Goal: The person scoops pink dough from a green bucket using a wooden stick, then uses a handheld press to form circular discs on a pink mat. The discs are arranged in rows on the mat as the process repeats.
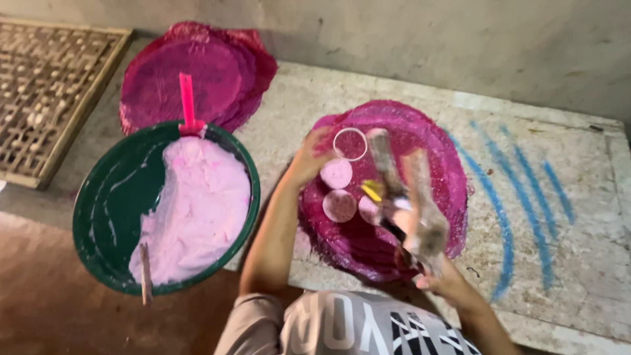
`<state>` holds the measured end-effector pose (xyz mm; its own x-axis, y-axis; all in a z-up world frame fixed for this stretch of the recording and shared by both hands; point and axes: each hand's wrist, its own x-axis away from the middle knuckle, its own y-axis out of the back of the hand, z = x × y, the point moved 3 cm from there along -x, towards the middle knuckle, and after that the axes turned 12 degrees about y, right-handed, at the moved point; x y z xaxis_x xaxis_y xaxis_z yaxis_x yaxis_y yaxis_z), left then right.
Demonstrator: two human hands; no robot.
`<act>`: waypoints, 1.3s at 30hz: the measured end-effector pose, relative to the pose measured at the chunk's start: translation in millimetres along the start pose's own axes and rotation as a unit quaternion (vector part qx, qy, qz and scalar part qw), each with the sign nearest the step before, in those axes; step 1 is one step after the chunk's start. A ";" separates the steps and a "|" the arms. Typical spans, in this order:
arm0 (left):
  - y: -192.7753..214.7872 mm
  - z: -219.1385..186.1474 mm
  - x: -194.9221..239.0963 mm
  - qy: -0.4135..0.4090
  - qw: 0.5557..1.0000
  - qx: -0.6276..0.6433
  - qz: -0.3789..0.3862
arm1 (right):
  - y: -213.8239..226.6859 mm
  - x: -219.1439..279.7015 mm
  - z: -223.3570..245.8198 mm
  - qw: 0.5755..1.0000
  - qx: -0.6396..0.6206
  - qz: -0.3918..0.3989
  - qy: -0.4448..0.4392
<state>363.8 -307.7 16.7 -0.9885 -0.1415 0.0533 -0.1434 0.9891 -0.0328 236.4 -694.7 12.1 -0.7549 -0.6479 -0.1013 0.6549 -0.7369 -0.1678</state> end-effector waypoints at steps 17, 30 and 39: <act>-5.2 185.2 78.8 0.284 0.925 0.206 -0.147 | -18.6 63.8 11.5 0.958 -0.019 -0.283 0.051; -43.0 74.9 198.8 0.299 0.909 0.287 -0.052 | -25.2 18.0 14.7 0.987 0.061 -0.131 -0.075; -14.9 -92.4 105.6 0.039 0.847 0.489 0.202 | -40.3 -40.3 47.8 0.937 -0.233 0.191 -0.174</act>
<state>266.0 -333.7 115.0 -0.9655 0.2420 -0.0961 0.1983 0.4438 -0.8739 242.1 -648.1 69.8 -0.3571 -0.9313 0.0716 0.7280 -0.3255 -0.6034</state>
